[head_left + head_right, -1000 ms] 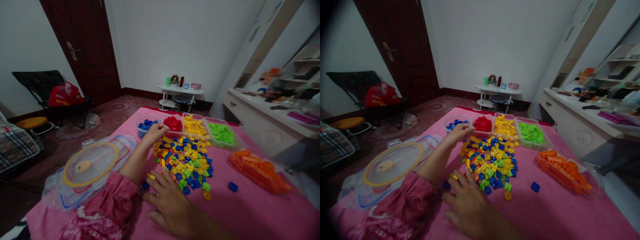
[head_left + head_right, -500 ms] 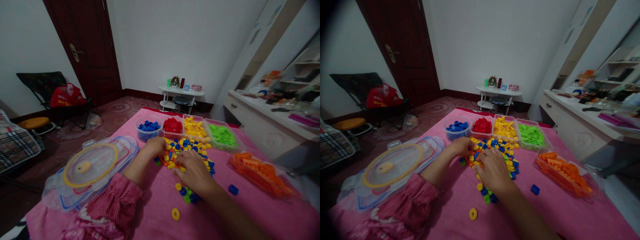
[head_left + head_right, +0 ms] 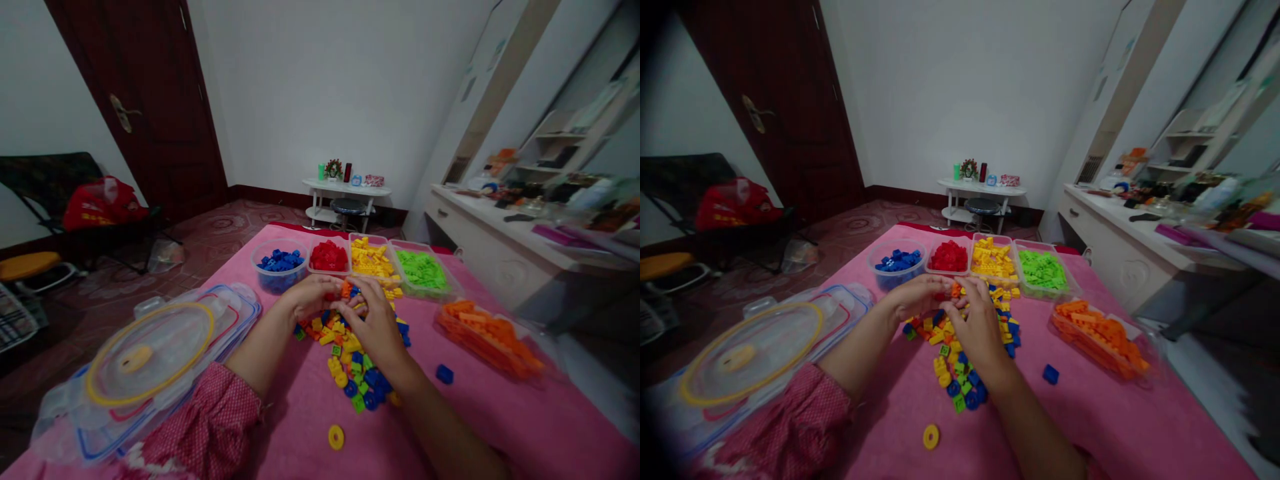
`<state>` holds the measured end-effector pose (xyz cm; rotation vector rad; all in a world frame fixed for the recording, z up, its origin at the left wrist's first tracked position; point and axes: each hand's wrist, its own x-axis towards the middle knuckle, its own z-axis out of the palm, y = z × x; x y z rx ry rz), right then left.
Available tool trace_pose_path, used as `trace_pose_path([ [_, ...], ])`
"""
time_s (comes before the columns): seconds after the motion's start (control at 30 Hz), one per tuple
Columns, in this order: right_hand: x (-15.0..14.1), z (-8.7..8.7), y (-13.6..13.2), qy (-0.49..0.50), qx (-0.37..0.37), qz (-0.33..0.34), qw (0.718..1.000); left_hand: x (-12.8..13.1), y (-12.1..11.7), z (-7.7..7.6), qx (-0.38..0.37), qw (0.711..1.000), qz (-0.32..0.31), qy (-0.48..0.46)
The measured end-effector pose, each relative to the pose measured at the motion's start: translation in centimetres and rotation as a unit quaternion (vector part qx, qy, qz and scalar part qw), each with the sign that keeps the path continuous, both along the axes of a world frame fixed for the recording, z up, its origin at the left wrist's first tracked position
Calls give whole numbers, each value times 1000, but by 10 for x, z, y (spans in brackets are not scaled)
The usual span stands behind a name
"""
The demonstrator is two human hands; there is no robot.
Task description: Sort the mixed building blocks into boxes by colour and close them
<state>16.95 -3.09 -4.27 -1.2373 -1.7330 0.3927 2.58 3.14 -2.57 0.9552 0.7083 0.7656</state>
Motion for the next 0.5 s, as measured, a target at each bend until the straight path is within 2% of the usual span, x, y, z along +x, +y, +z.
trace_pose_path([
  [0.1, 5, 1, 2, -26, -5, 7, 1000, 13, -8, 0, -60, 994, -26, -92],
  [0.27, 15, 0, 6, -69, -20, -43, 996, 22, -15, 3, -102, 982, -56, -146],
  [0.4, 23, 0, 8, -68, -44, -39, 996, 25, -15, -2, -96, 983, -62, -144],
  [0.5, 27, 3, 9, -88, -33, -42, 995, 27, -15, -10, -84, 988, -52, -115],
])
